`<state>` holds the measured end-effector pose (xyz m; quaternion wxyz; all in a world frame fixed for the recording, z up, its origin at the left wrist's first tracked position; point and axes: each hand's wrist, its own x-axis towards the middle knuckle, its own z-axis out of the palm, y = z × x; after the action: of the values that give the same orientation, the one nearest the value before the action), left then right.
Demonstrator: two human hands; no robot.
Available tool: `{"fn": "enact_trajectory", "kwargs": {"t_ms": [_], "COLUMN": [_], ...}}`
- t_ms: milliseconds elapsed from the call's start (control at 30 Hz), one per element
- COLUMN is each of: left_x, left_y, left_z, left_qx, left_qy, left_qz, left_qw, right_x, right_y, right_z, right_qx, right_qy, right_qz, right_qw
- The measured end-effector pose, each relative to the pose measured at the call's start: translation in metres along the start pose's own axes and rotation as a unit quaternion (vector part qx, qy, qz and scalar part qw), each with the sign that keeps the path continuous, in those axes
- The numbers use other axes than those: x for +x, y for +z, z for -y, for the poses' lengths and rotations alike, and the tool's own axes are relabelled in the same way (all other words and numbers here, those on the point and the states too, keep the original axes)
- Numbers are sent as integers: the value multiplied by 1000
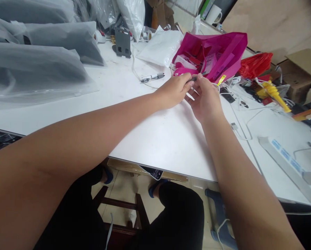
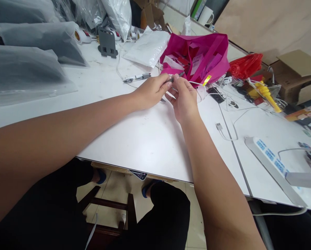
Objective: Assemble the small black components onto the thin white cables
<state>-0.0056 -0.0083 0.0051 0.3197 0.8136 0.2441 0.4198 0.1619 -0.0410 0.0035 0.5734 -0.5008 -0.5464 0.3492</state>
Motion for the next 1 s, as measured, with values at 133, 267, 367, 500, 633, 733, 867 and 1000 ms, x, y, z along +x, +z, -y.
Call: {"fn": "enact_trajectory", "kwargs": {"t_ms": [133,267,367,500,633,733,867,1000], "left_x": [0,-1,-1,1,1,-1,-1,0], "left_y": [-1,0,0,1,1,1,3,3], "left_z": [-2,0,1,2,2,1,4,5], "left_qx": [18,20,11,12,19,11,-1,6], "left_qy": [1,-30,-30,-8,0,-18,-24,-20], "left_qz": [-6,-6,2,5,-9,-2,4,2], "left_qw": [1000,999,999,1000,1000,1000,1000,1000], "right_x": [-4,-2,1,-1,-6,-7,-5,-4], "right_y": [0,-4,-4,0,5,5,5,5], "right_z": [6,4,0,1,8,10,8,6], "right_qx": [-5,-2,-9,0,29,28,17,27], "right_qy": [-4,10,13,9,16,20,22,27], "right_qz": [20,12,15,13,-7,-15,-16,-21], "right_qw": [1000,1000,1000,1000,999,999,999,999]}}
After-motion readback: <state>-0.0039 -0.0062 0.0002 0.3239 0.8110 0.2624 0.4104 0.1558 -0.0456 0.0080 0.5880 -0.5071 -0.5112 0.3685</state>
